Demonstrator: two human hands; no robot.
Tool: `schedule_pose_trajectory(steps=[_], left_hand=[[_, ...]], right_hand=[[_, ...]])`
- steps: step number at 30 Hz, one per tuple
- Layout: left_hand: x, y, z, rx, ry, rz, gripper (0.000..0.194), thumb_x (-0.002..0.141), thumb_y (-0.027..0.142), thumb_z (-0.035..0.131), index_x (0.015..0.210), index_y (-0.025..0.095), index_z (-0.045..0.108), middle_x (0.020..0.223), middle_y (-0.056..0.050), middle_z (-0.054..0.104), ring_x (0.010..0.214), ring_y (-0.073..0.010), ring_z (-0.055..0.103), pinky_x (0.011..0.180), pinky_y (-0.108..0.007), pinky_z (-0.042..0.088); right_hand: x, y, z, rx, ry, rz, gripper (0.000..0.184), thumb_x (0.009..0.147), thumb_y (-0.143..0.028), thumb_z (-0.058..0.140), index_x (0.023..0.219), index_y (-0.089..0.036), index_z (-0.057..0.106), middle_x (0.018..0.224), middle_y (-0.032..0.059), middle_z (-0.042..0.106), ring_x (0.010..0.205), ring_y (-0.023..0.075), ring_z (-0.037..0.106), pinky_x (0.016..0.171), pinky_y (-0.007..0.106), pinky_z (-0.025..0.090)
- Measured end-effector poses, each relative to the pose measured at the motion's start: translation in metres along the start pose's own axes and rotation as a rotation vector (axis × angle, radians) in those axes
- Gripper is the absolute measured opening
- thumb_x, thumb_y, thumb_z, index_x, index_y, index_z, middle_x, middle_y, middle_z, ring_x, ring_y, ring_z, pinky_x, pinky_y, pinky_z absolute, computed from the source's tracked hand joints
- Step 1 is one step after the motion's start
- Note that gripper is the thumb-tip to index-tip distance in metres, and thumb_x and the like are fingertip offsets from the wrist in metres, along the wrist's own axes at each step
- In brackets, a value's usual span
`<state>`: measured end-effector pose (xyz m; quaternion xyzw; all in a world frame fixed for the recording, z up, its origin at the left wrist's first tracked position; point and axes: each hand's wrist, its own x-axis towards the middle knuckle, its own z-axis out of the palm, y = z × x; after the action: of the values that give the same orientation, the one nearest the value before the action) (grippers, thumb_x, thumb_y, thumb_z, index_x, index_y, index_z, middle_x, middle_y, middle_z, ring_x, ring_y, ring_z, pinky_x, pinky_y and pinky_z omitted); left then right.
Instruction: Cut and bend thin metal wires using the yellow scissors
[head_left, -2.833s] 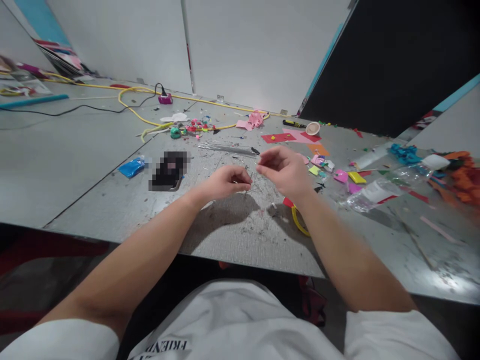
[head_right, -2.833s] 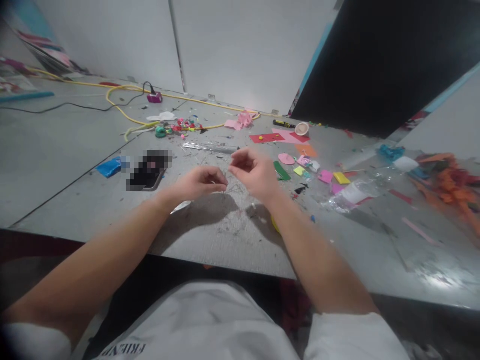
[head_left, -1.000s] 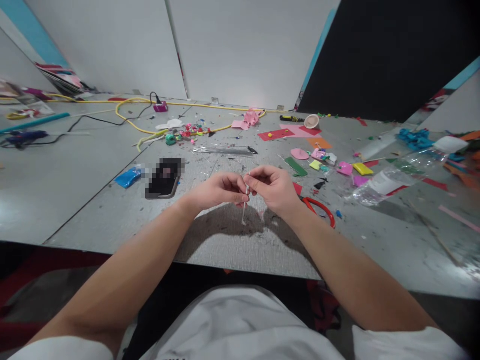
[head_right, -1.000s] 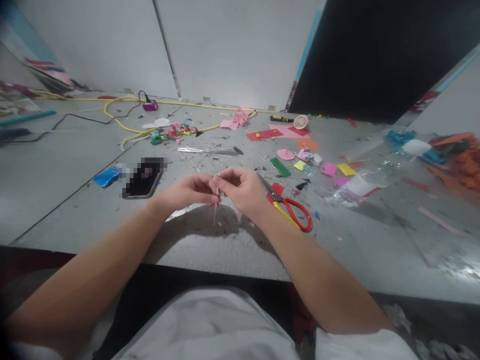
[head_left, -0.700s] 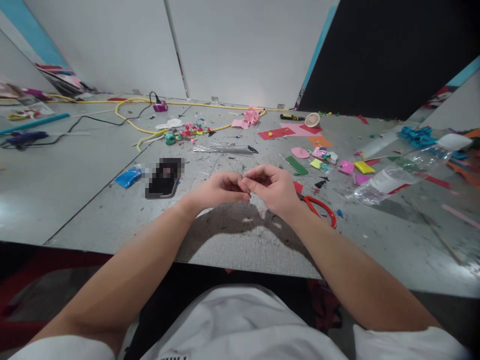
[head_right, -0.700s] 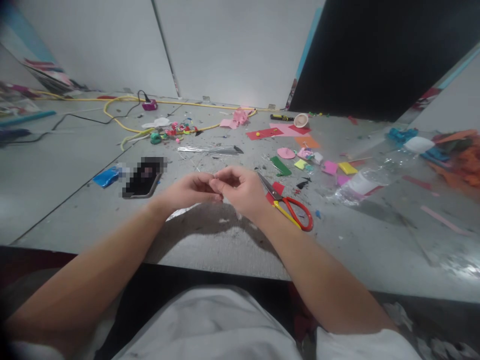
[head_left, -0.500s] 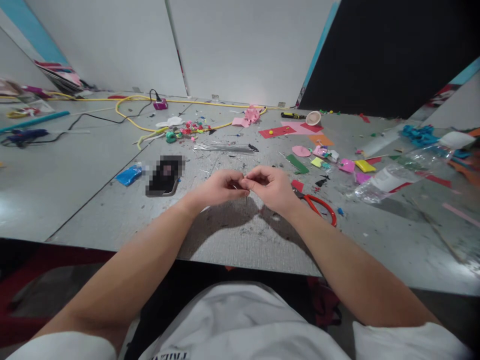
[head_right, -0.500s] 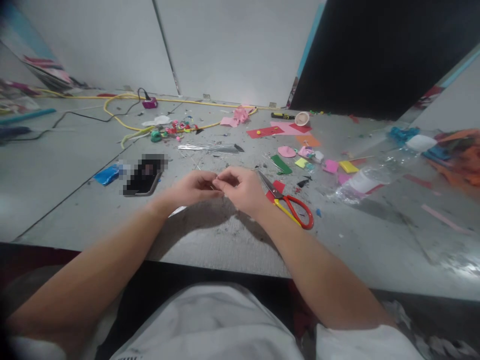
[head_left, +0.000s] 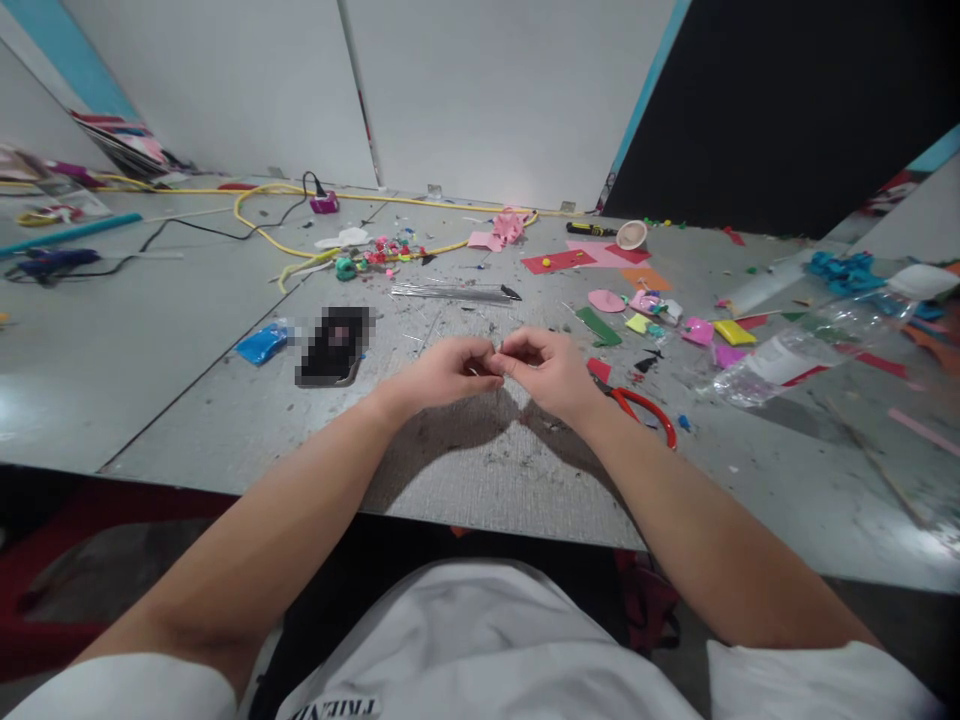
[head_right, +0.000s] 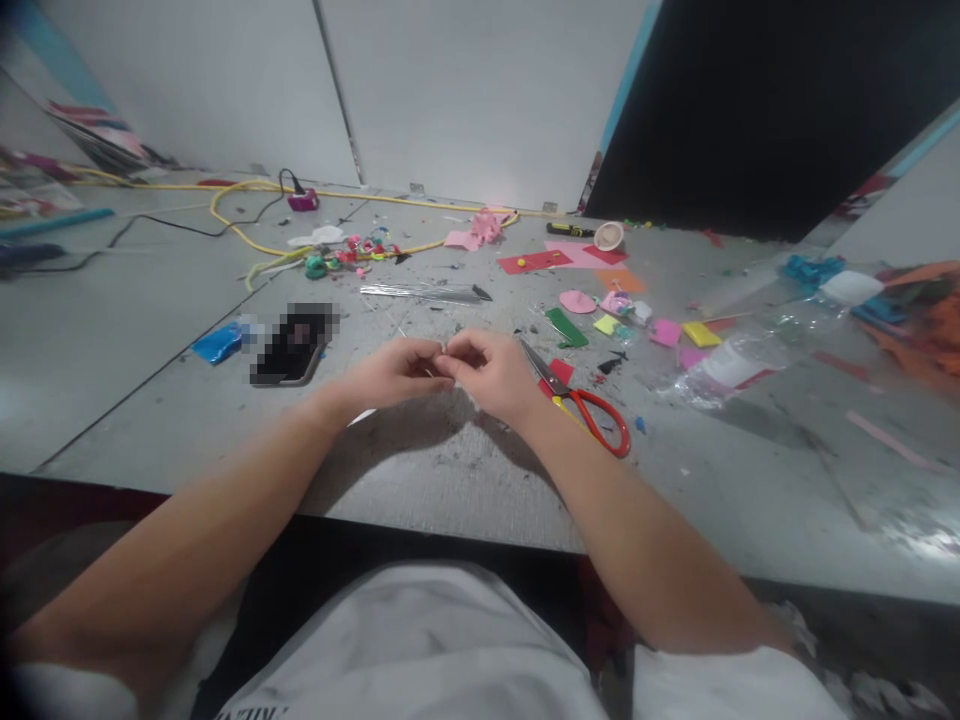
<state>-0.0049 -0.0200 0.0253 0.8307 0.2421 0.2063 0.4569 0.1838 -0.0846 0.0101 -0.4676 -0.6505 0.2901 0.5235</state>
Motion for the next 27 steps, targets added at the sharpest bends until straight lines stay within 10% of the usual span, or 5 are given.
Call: schedule_pose_trajectory(steps=[5, 27], left_hand=[[-0.0007, 0.0010, 0.0007, -0.063, -0.004, -0.005, 0.019, 0.083, 0.035, 0.072, 0.084, 0.017, 0.064, 0.076, 0.000, 0.063, 0.070, -0.0135, 0.057, 0.064, -0.027, 0.045], [0.0007, -0.0006, 0.0017, 0.009, -0.079, -0.019, 0.016, 0.080, 0.026, 0.071, 0.093, 0.017, 0.069, 0.082, -0.002, 0.069, 0.075, -0.0154, 0.062, 0.068, -0.027, 0.047]], right_hand=[[-0.0039, 0.0003, 0.0006, -0.028, 0.026, -0.163, 0.026, 0.089, -0.028, 0.072, 0.112, -0.030, 0.060, 0.080, -0.0043, 0.065, 0.073, 0.0152, 0.064, 0.073, 0.033, 0.053], [-0.0032, 0.0011, 0.0029, -0.232, 0.044, -0.216, 0.010, 0.092, -0.028, 0.064, 0.085, -0.022, 0.064, 0.079, 0.0015, 0.068, 0.073, 0.0161, 0.062, 0.069, 0.032, 0.049]])
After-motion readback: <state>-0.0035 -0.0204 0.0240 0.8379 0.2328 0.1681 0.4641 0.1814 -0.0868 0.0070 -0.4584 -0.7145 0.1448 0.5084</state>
